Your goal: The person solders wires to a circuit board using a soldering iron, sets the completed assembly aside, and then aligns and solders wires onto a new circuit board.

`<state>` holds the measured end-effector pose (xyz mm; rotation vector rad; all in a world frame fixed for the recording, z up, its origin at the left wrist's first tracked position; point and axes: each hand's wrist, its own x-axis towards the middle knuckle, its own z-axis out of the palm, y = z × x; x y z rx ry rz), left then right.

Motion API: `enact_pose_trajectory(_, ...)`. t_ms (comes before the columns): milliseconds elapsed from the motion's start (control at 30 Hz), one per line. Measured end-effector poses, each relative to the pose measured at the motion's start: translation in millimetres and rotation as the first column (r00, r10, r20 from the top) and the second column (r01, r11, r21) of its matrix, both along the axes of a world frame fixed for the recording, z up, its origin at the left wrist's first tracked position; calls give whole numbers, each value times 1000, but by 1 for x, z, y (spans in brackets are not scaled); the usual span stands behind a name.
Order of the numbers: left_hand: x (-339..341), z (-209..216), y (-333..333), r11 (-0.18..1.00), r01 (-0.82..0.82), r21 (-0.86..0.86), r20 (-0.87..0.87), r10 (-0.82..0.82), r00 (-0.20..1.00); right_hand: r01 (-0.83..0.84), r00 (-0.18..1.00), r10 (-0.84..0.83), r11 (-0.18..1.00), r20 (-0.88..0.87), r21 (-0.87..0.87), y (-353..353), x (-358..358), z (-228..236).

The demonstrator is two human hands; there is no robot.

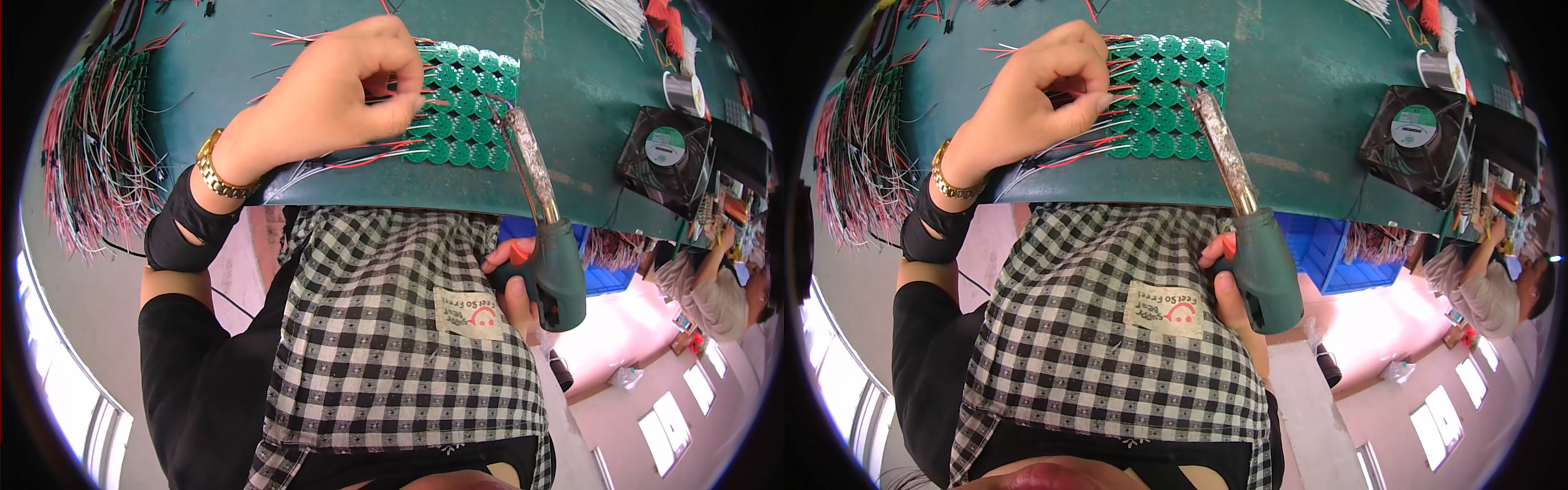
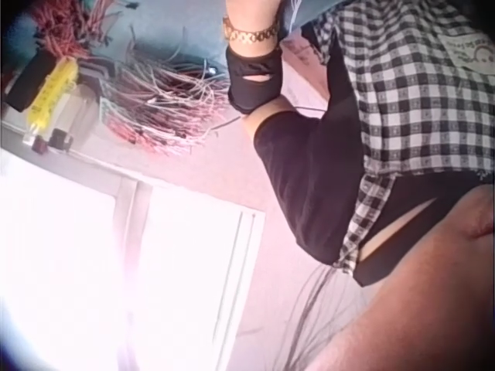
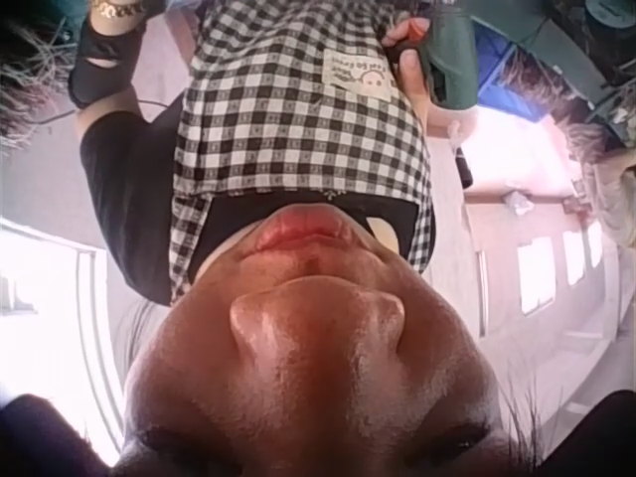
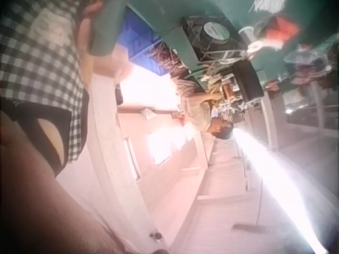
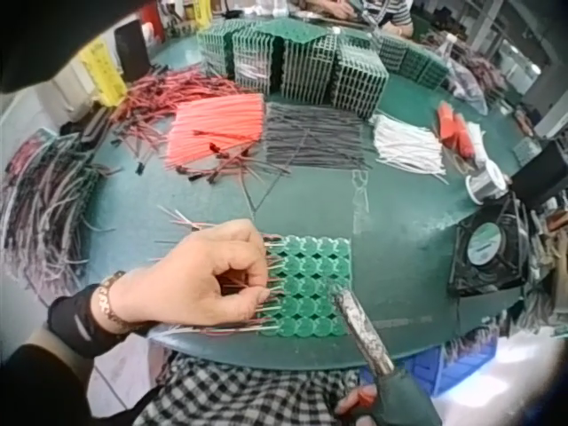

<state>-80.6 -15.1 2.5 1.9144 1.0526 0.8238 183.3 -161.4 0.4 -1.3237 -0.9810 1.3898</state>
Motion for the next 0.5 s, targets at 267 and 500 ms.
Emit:
enact_pose_trajectory(267, 3, -3, -4, 988, 37, 150, -187, -8, 982, -199, 974, 205, 978, 99, -66, 5, 5, 14)
enact_pose_trajectory(500, 2, -2, -4, 988, 39, 149, -190, -10, 982, -214, 976, 217, 973, 32, -89, 0, 7, -1)
